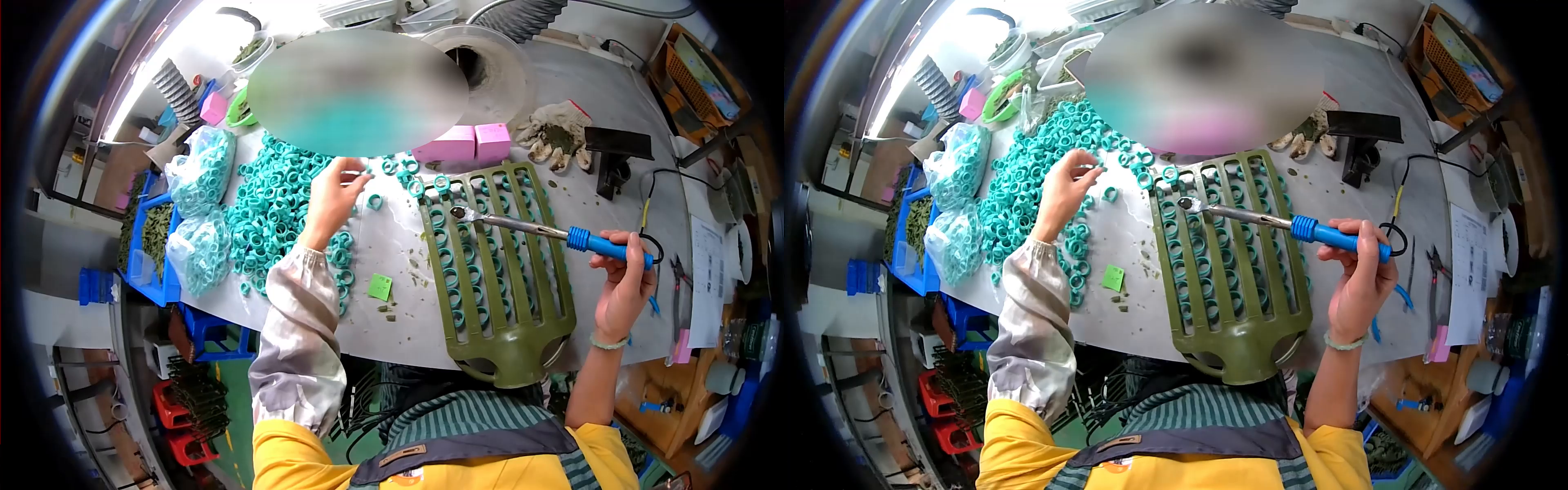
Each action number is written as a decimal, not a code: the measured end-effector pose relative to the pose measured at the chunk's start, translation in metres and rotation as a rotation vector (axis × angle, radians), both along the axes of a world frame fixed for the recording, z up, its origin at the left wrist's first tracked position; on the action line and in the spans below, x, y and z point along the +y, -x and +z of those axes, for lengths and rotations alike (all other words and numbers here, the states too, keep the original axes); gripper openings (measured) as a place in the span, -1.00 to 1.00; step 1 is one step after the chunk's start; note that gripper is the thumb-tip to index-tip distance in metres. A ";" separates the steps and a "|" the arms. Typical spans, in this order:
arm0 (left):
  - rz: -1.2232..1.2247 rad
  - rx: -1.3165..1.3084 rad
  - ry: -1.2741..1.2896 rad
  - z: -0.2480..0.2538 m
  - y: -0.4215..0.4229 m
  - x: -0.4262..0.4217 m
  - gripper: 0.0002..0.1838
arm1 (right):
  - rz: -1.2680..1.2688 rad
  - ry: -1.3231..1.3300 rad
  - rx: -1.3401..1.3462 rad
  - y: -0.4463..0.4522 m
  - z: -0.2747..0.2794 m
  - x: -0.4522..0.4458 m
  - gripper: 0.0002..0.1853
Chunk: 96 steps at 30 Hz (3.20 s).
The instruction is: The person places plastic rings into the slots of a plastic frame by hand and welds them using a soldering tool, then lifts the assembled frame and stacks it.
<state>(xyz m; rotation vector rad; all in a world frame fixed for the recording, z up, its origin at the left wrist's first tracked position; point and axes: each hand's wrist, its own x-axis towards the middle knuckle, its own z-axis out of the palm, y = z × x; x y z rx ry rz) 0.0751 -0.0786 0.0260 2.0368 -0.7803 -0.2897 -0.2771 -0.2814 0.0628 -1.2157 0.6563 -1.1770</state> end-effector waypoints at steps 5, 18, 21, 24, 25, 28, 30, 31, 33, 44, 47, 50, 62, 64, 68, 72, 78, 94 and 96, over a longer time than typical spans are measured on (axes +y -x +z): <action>-0.399 -0.077 0.135 0.025 0.063 -0.047 -0.71 | -0.055 0.026 -0.012 0.002 -0.004 -0.007 -0.70; -0.445 -0.632 -0.042 -0.001 0.078 -0.096 -0.68 | -0.031 0.036 -0.021 -0.009 -0.021 -0.014 -0.69; -0.469 -0.639 -0.070 -0.002 0.077 -0.095 -0.66 | -0.061 0.045 -0.015 -0.003 -0.014 -0.014 -0.71; -0.448 -0.645 -0.049 0.001 0.073 -0.093 -0.63 | -0.067 0.041 -0.022 0.008 -0.006 -0.016 -0.73; -0.436 -0.645 -0.034 0.001 0.071 -0.093 -0.61 | -0.066 0.038 -0.024 0.009 -0.005 -0.016 -0.74; -0.123 -0.384 0.037 -0.007 0.031 -0.081 -0.78 | -0.046 0.022 -0.043 0.012 -0.003 -0.015 -0.72; 0.116 -0.385 -0.175 -0.015 0.004 -0.067 -0.70 | -0.039 0.017 -0.044 0.014 -0.003 -0.015 -0.71; 0.204 -0.357 -0.319 -0.014 -0.001 -0.062 -0.63 | -0.040 0.013 -0.045 0.015 -0.003 -0.014 -0.71; 0.220 -0.376 -0.519 -0.021 -0.007 -0.058 -0.52 | -0.044 0.015 -0.039 0.014 -0.003 -0.013 -0.70; -0.050 -0.013 0.183 0.004 0.020 -0.047 -0.82 | -0.122 0.009 -0.006 0.021 0.003 -0.016 -0.71; -0.304 -0.112 0.016 0.025 0.052 -0.062 -0.70 | -0.152 0.022 -0.007 0.020 0.003 -0.019 -0.72; -0.434 0.045 0.121 0.018 0.078 -0.086 -0.73 | -0.148 0.026 -0.020 0.021 -0.002 -0.025 -0.73; -0.479 -0.524 0.016 -0.001 0.094 -0.127 -0.70 | -0.101 0.010 -0.025 0.003 -0.020 -0.032 -0.71; -0.490 -0.504 0.014 0.000 0.095 -0.128 -0.71 | -0.128 0.014 -0.023 0.010 -0.018 -0.033 -0.72; -0.499 -0.536 0.051 -0.005 0.090 -0.126 -0.69 | -0.196 0.023 0.007 0.024 -0.010 -0.034 -0.72; -0.309 -0.410 0.101 0.011 0.065 -0.103 -0.73 | -0.157 0.008 -0.020 0.029 -0.005 -0.033 -0.71; -0.156 -0.440 -0.485 0.001 -0.029 0.015 -0.79 | -0.140 -0.028 -0.014 0.034 -0.007 -0.031 -0.70; 0.013 -0.122 -0.214 -0.006 -0.017 0.033 -0.77 | -0.130 0.013 -0.023 0.037 -0.001 -0.027 -0.70; -0.003 -0.106 -0.148 -0.001 -0.016 0.029 -0.80 | -0.143 0.015 -0.014 0.039 0.000 -0.028 -0.70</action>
